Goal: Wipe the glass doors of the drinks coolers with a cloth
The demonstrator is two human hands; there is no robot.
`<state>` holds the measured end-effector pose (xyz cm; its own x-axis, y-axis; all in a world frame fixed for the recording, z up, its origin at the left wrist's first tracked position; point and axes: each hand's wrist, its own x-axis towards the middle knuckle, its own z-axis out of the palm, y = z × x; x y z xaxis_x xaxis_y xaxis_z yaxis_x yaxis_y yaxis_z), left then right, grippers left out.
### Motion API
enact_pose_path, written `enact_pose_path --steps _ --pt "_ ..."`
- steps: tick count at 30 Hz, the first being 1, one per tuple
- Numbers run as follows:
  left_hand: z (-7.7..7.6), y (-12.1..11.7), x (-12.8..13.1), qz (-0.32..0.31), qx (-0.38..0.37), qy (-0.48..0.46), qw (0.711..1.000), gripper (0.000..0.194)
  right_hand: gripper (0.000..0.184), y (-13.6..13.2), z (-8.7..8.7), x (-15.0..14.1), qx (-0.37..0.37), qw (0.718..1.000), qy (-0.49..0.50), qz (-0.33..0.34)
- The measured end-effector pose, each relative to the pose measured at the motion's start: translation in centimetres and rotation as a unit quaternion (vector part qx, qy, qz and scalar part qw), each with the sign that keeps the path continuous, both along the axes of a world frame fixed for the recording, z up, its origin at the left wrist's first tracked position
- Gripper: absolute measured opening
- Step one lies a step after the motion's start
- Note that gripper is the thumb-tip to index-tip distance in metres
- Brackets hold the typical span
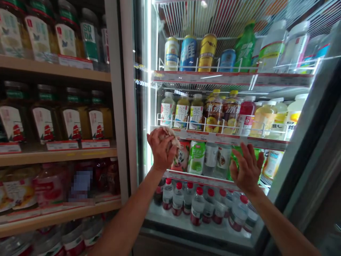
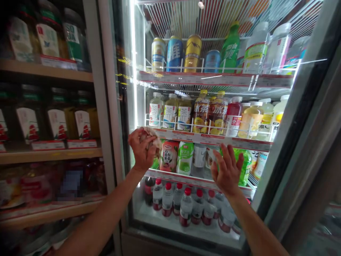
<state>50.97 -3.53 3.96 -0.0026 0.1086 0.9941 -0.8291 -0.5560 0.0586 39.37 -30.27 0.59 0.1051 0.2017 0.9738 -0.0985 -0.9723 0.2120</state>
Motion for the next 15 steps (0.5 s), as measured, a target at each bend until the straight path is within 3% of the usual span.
enact_pose_path --steps 4,8,11,13,15 --pt "0.8 -1.1 0.6 0.038 0.011 0.006 0.999 0.033 0.039 -0.1 -0.1 0.0 -0.014 1.0 -0.009 0.0" --pt "0.6 1.7 2.8 0.057 0.062 0.002 0.996 0.04 0.039 -0.4 -0.2 -0.3 -0.017 1.0 0.009 0.001" --pt "0.0 3.3 3.7 0.073 -0.007 -0.001 0.997 0.043 0.044 -1.1 0.0 -0.5 0.011 1.0 -0.001 -0.009" --pt "-0.7 1.9 2.9 0.087 -0.03 -0.016 0.996 0.045 0.05 -1.6 0.4 -0.5 0.047 0.998 -0.029 -0.024" --pt "-1.7 -1.2 1.1 0.094 0.034 -0.06 0.993 0.047 0.054 -1.9 0.8 -0.5 0.07 0.996 -0.05 -0.033"
